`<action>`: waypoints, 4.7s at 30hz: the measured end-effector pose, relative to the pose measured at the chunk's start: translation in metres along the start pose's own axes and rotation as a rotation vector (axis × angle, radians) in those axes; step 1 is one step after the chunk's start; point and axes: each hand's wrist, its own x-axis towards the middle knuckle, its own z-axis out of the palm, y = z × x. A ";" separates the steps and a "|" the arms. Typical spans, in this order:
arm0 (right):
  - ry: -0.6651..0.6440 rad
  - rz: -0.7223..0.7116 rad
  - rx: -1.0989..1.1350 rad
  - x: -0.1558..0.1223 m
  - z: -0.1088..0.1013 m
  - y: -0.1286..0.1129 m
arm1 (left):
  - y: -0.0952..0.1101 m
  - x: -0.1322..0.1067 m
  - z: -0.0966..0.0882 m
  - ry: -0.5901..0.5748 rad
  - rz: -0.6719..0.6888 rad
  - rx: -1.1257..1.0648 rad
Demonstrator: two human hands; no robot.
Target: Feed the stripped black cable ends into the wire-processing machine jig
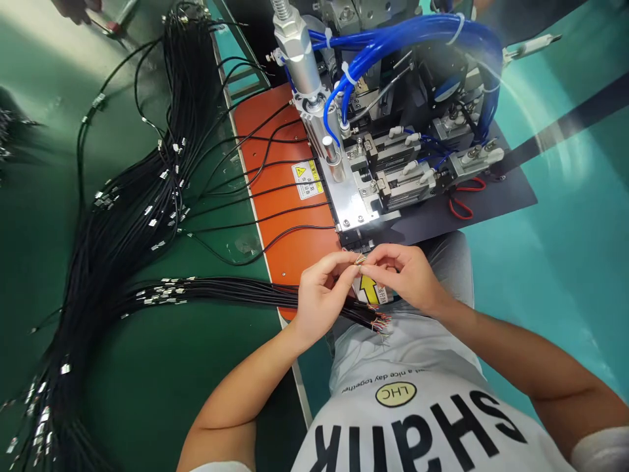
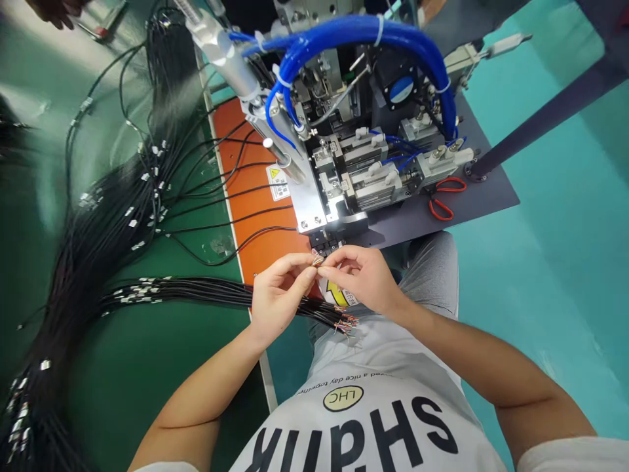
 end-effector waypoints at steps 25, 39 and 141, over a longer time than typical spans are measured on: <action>0.229 -0.388 -0.443 -0.003 0.028 0.012 | -0.004 0.007 0.007 0.141 -0.335 -0.495; 0.145 -0.469 -0.672 -0.007 0.012 0.009 | -0.006 0.006 0.009 0.137 -0.206 -0.277; 0.061 -0.191 -0.249 -0.002 -0.012 0.003 | -0.003 0.003 0.006 -0.011 -0.287 -0.210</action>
